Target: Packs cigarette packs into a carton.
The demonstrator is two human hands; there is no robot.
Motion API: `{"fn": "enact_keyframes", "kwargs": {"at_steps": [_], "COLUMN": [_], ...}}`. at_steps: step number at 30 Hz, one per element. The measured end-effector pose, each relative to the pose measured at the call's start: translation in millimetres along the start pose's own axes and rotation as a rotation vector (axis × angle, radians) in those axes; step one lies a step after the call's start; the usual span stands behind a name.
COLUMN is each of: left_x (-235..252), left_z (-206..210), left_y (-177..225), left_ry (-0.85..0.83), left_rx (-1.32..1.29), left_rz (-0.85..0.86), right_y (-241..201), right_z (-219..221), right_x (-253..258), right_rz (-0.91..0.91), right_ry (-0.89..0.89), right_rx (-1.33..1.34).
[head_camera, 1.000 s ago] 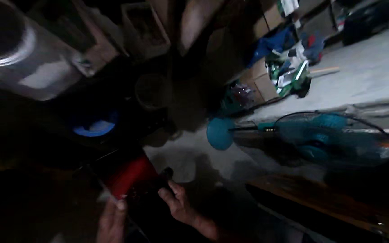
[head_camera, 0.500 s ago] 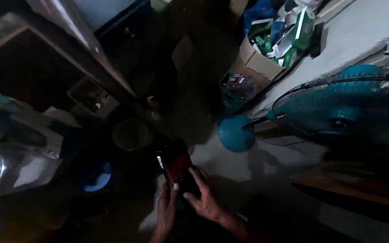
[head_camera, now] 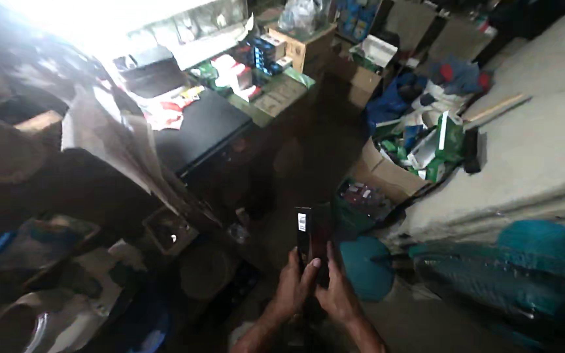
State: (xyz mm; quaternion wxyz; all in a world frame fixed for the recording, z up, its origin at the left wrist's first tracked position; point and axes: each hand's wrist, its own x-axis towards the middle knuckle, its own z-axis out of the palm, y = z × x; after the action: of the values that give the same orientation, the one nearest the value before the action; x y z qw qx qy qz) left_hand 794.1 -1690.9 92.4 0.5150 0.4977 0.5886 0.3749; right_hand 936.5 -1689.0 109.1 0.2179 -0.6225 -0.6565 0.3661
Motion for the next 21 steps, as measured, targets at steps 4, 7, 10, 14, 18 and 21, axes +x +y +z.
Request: {"fn": "enact_keyframes", "kwargs": {"at_steps": [4,7,10,14,18,21], "left_x": [60.4,85.8,106.4,126.7,160.7,186.3], "left_z": [-3.0,-10.4,-15.5,-24.9,-37.5,-47.8], "left_y": [21.3,36.5,48.9,45.7,51.2,59.6], "left_ry": [0.188,0.341,0.466,0.582,0.689,0.689], "left_rx": [-0.036,-0.136,-0.176,-0.261,-0.345,-0.341], "left_rz": [0.101,0.106,0.115,0.037,0.055,0.047], "right_y": [-21.4,-47.2,-64.2,-73.2,-71.1,-57.1], "right_z": [-27.3,-55.0,-73.1,-85.3,-100.9,-107.8], "right_x": [74.1,119.6,158.5,191.0,227.4,270.5], "right_rz": [-0.154,-0.163,-0.183,-0.219,-0.211,-0.283], "right_ry": [-0.005,-0.199,-0.368,-0.498,-0.403,-0.252], "right_rx": [-0.021,-0.063,-0.056,0.065,0.417,0.471]}}
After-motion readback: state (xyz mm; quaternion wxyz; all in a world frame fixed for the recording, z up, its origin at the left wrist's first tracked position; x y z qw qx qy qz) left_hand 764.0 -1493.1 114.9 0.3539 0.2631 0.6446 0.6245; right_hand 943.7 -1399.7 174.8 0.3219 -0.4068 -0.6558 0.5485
